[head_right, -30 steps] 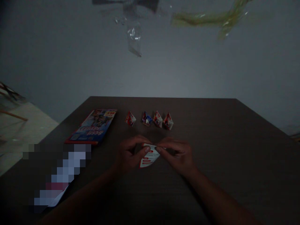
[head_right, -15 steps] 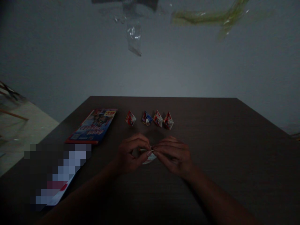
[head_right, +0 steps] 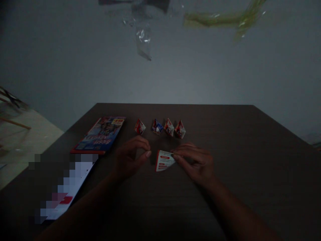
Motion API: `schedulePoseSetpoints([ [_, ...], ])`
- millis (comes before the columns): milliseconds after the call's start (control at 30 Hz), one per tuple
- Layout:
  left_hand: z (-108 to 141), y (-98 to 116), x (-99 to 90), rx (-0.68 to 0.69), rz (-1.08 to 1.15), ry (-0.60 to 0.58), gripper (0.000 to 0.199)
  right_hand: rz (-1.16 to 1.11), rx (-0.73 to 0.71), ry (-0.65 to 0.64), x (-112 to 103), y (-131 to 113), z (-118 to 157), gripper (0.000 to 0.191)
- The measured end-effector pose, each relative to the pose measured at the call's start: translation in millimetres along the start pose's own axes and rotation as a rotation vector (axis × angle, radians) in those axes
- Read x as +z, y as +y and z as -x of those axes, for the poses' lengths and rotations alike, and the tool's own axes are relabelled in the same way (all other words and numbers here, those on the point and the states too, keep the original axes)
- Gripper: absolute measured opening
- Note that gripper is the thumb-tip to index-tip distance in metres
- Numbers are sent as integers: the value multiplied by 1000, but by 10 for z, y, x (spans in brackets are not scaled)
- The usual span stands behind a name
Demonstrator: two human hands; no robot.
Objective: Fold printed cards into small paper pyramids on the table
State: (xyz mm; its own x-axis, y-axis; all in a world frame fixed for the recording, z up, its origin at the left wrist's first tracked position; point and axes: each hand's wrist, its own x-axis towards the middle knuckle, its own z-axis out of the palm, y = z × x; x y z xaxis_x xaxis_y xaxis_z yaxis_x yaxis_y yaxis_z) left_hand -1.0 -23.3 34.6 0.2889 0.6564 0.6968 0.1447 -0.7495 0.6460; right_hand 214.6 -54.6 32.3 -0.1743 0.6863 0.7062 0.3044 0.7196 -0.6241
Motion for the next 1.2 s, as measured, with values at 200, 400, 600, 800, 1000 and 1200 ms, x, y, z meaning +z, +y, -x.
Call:
schedulePoseSetpoints([
  [200,3,27,34,47,3,-24,14,25,-32,-47,-3,-2,4,24],
  [400,-4,44,66,62,22,-92,9,22,-62,-74,3,-6,5,27],
  [600,3,35,74,56,22,-76,5,23,-51,-73,7,-26,-6,25],
  [800,10,50,74,55,24,-73,5,14,-65,-73,7,-29,-10,28],
  [1000,14,68,82,59,5,-67,5,30,-56,-58,9,-53,-22,24],
  [1200,14,66,87,88,19,-54,5,43,-56,-44,11,-42,-5,26],
])
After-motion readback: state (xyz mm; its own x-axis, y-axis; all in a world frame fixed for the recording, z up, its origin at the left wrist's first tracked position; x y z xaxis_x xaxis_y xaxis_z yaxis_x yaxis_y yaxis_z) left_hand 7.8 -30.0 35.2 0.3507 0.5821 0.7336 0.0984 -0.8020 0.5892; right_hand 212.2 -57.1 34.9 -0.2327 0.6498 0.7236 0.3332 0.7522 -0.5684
